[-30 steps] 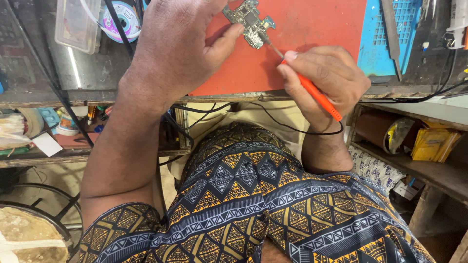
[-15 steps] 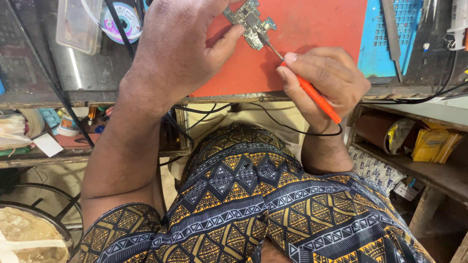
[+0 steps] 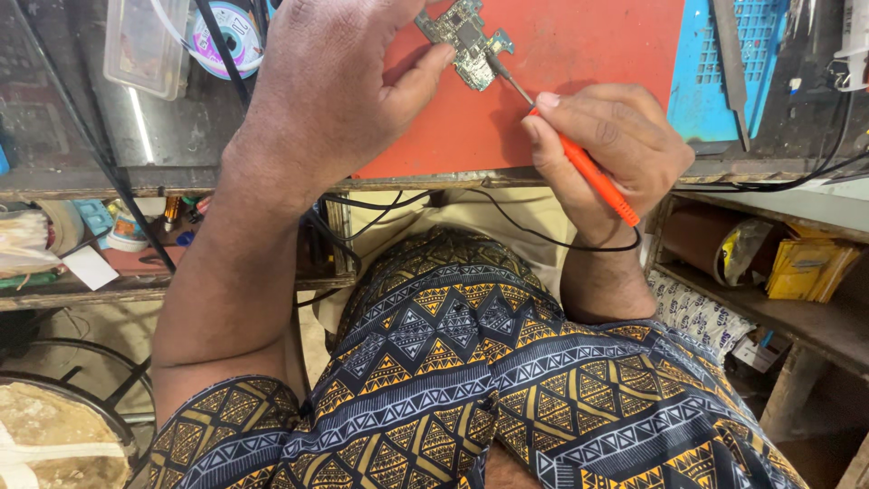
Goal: The person holds a phone motherboard on a red mat and uses a soldering iron to work on its components, repositioning and turning the board repeatedly while soldering different areas.
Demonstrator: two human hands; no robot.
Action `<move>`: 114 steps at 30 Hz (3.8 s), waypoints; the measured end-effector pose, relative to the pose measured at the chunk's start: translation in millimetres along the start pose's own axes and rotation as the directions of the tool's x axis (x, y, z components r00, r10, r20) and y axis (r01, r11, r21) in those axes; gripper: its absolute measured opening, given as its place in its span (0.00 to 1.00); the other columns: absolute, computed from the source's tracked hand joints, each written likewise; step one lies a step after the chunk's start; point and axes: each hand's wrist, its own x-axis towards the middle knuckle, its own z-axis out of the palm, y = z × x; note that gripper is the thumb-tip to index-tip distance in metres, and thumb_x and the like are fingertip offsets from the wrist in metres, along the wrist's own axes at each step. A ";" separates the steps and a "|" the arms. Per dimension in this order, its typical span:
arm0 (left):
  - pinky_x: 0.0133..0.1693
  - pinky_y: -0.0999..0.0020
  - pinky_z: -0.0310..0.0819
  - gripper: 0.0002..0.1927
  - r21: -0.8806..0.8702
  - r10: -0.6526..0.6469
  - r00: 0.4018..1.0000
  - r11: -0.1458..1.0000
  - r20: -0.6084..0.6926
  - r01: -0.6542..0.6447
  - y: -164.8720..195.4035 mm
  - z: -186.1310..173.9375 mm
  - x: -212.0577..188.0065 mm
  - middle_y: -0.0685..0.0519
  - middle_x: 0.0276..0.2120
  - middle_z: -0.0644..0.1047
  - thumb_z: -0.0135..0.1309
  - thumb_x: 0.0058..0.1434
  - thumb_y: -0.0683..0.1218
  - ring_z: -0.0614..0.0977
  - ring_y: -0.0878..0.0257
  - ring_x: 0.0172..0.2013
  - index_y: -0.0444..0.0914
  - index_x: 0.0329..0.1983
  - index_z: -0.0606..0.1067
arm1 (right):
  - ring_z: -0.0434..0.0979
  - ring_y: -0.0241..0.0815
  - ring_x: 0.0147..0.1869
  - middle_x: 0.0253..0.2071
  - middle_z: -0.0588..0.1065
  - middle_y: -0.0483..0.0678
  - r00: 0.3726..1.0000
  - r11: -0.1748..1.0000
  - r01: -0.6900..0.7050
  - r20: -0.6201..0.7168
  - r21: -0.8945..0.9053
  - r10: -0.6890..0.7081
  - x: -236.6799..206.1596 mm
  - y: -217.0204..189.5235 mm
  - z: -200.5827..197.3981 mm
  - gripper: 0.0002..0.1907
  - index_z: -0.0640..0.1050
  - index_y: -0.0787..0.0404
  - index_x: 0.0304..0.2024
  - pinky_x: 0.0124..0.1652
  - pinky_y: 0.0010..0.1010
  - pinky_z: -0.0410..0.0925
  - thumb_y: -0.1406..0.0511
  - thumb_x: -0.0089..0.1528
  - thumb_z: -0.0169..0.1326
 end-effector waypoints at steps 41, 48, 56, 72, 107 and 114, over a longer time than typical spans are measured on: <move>0.43 0.51 0.71 0.14 0.040 -0.003 1.000 0.999 -0.005 0.003 -2.1 3.2 -2.0 0.44 0.41 0.77 0.65 0.68 0.47 0.79 0.46 0.43 0.34 0.48 0.76 | 0.80 0.47 0.45 0.42 0.80 0.50 1.000 1.000 0.025 -0.004 0.007 -0.024 1.6 -2.5 -1.5 0.11 0.82 0.64 0.47 0.45 0.32 0.73 0.75 0.63 0.69; 0.43 0.52 0.70 0.15 0.023 0.018 1.000 1.000 -0.022 -0.018 -1.8 3.8 -3.2 0.45 0.41 0.76 0.63 0.66 0.46 0.79 0.46 0.44 0.33 0.49 0.75 | 0.81 0.47 0.44 0.43 0.81 0.50 1.000 1.000 0.027 -0.017 0.013 -0.026 -0.2 2.7 0.9 0.11 0.83 0.64 0.48 0.46 0.31 0.74 0.75 0.65 0.70; 0.44 0.52 0.70 0.16 0.040 0.042 0.999 0.998 -0.027 -0.041 -4.0 4.2 -3.7 0.44 0.41 0.76 0.65 0.68 0.46 0.78 0.46 0.45 0.33 0.50 0.74 | 0.81 0.47 0.44 0.43 0.81 0.50 0.999 0.999 0.030 -0.010 0.014 -0.030 -0.6 2.5 -1.6 0.12 0.83 0.64 0.48 0.46 0.31 0.74 0.75 0.63 0.69; 0.43 0.52 0.70 0.15 0.028 0.010 1.000 1.000 -0.002 -0.010 -2.1 3.4 -2.0 0.45 0.42 0.76 0.65 0.69 0.47 0.79 0.46 0.44 0.34 0.50 0.75 | 0.81 0.46 0.45 0.44 0.81 0.49 0.999 0.999 0.032 -0.021 0.014 -0.032 -4.4 6.3 0.7 0.13 0.83 0.63 0.50 0.47 0.30 0.75 0.75 0.65 0.71; 0.39 0.54 0.71 0.11 0.047 -0.011 1.000 0.999 0.002 0.011 8.1 -0.1 3.2 0.48 0.38 0.77 0.59 0.65 0.43 0.80 0.50 0.38 0.39 0.51 0.79 | 0.81 0.46 0.42 0.40 0.80 0.51 0.998 1.000 0.003 -0.059 0.029 -0.002 -5.7 5.8 2.0 0.09 0.83 0.65 0.47 0.45 0.31 0.73 0.74 0.66 0.69; 0.38 0.54 0.70 0.09 0.068 -0.008 1.000 0.998 -0.014 0.009 8.4 0.3 2.9 0.48 0.36 0.77 0.61 0.66 0.43 0.80 0.50 0.36 0.39 0.49 0.78 | 0.81 0.46 0.43 0.41 0.81 0.51 0.999 0.999 -0.014 -0.046 0.043 0.016 -6.2 5.7 0.1 0.09 0.83 0.65 0.48 0.47 0.31 0.73 0.74 0.66 0.69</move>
